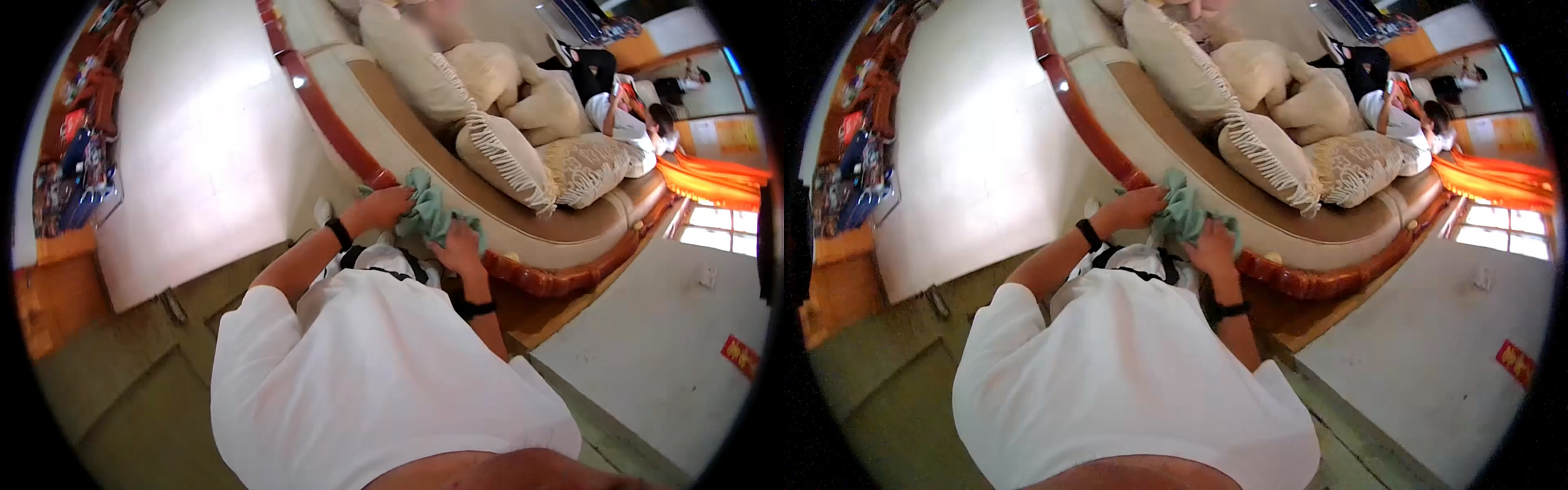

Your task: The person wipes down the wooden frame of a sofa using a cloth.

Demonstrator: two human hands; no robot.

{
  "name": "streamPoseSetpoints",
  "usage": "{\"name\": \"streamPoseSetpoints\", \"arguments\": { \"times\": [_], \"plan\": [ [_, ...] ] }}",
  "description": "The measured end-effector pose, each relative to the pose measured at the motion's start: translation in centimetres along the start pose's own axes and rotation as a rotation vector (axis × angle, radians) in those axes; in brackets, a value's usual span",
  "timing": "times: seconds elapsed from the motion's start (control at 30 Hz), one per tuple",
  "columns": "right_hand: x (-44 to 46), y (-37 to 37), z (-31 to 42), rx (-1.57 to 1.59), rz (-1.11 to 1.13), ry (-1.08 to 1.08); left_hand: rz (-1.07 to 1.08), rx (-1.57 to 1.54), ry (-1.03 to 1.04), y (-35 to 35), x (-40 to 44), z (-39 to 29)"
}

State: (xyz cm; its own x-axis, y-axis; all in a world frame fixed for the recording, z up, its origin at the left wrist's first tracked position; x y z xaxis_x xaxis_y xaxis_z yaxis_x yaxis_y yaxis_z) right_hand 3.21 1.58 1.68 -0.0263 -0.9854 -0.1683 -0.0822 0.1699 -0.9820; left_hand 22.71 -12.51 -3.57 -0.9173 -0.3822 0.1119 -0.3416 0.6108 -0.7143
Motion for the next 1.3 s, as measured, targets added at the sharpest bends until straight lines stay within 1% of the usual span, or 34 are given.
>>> {"name": "streamPoseSetpoints", "arguments": {
  "times": [0.03,0.1,0.13,0.17,0.2,0.23,0.27,0.3,0.33,0.4,0.43,0.47,0.5,0.53,0.6,0.63,0.67,0.73,0.83,0.9,0.93,1.0,1.07,1.13,1.17,1.2,1.23,1.27,1.3],
  "plan": [
    [1.9,-1.2,1.6,0.005,0.106,0.001,0.014,0.005,0.031,-0.5,0.2,-0.1],
    [5.7,-0.2,3.3,0.287,0.307,-0.117,0.214,0.102,0.025,-1.3,0.2,-0.4],
    [6.7,-1.4,4.1,0.334,0.300,-0.149,0.222,0.113,0.055,-1.9,-0.2,-0.7],
    [7.5,-2.7,5.1,0.381,0.296,-0.187,0.071,0.183,0.021,-2.8,-1.0,-1.0],
    [8.2,-2.8,5.8,0.381,0.287,-0.170,-0.083,0.245,-0.021,-4.0,-1.7,-0.8],
    [8.8,-2.7,6.6,0.463,0.154,-0.190,-0.086,0.169,-0.113,-5.3,-2.0,0.0],
    [9.2,-2.5,7.5,0.542,0.027,-0.215,-0.086,0.163,-0.112,-6.7,-2.5,0.9],
    [9.6,-1.6,8.4,0.548,0.066,-0.147,-0.035,0.079,-0.260,-8.4,-3.1,1.9],
    [9.8,-2.1,9.6,0.545,0.078,-0.155,0.015,-0.007,-0.412,-10.2,-3.8,2.2],
    [10.9,-3.4,11.6,0.312,0.285,0.098,0.240,0.092,-0.560,-16.6,-4.5,-0.7],
    [11.6,-3.1,12.5,0.309,0.290,0.093,0.131,0.140,-0.447,-19.5,-4.5,-1.6],
    [12.6,-2.4,12.8,0.388,0.247,0.186,0.020,0.190,-0.328,-22.8,-4.4,-2.7],
    [13.6,-1.6,12.9,0.463,0.205,0.280,-0.132,-0.193,-0.350,-28.4,-3.7,-7.3],
    [14.5,-0.6,13.1,0.452,0.209,0.284,-0.350,-0.246,-0.146,-32.2,-4.2,-10.2],
    [16.4,0.7,13.3,0.508,0.106,0.211,-0.744,-0.213,0.310,-39.5,-5.6,-16.3],
    [16.8,0.3,13.7,0.495,0.114,0.214,-0.829,-0.177,0.485,-41.2,-6.5,-17.9],
    [17.1,-0.1,14.2,0.454,0.116,0.211,-0.786,-0.191,0.610,-41.8,-7.4,-18.6],
    [18.6,-2.1,14.4,0.411,0.110,0.219,-0.667,-0.250,0.740,-42.8,-8.7,-19.0],
    [17.7,-3.0,14.3,0.446,0.148,0.210,-0.558,-0.313,0.804,-43.3,-9.9,-19.4],
    [16.4,-2.7,13.3,0.587,0.094,0.218,-0.521,-0.352,0.837,-43.5,-10.1,-19.2],
    [15.4,-2.5,12.6,0.590,0.087,0.236,-0.501,-0.365,0.847,-43.5,-10.1,-19.2],
    [13.8,-2.3,11.0,0.713,0.000,0.136,-0.457,-0.384,0.871,-43.5,-9.7,-19.1],
    [11.5,2.1,7.5,0.683,-0.029,-0.054,-0.409,-0.419,0.879,-43.4,-8.9,-19.0],
    [7.9,2.2,3.4,0.348,0.139,-0.105,-0.377,-0.444,0.881,-42.9,-8.0,-18.8],
    [6.6,0.1,1.8,0.416,0.230,0.000,-0.362,-0.455,0.885,-42.4,-7.4,-18.6],
    [5.1,-0.1,-0.3,0.381,0.290,0.039,-0.348,-0.479,0.892,-41.7,-6.8,-18.5],
    [3.8,-2.6,-1.7,0.411,0.252,0.025,-0.345,-0.477,0.895,-41.0,-6.3,-18.5],
    [2.1,-2.0,-4.1,0.388,0.322,0.137,-0.335,-0.486,0.906,-40.4,-5.7,-18.4],
    [0.4,-2.7,-5.5,0.392,0.221,0.223,-0.325,-0.495,0.913,-39.9,-5.2,-18.4]
  ]
}}
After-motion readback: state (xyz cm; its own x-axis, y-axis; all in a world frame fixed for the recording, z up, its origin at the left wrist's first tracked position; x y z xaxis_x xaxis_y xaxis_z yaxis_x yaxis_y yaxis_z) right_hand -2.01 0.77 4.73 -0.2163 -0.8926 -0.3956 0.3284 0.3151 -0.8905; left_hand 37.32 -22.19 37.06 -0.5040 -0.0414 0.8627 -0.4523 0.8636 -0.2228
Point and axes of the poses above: each hand's wrist, its own x-axis towards the middle knuckle, its own y-axis out of the palm, z = x × y, the point moved 2 cm from there along x, towards the middle knuckle, and after that the axes turned 11 degrees about -x, right-handed, at the moved point
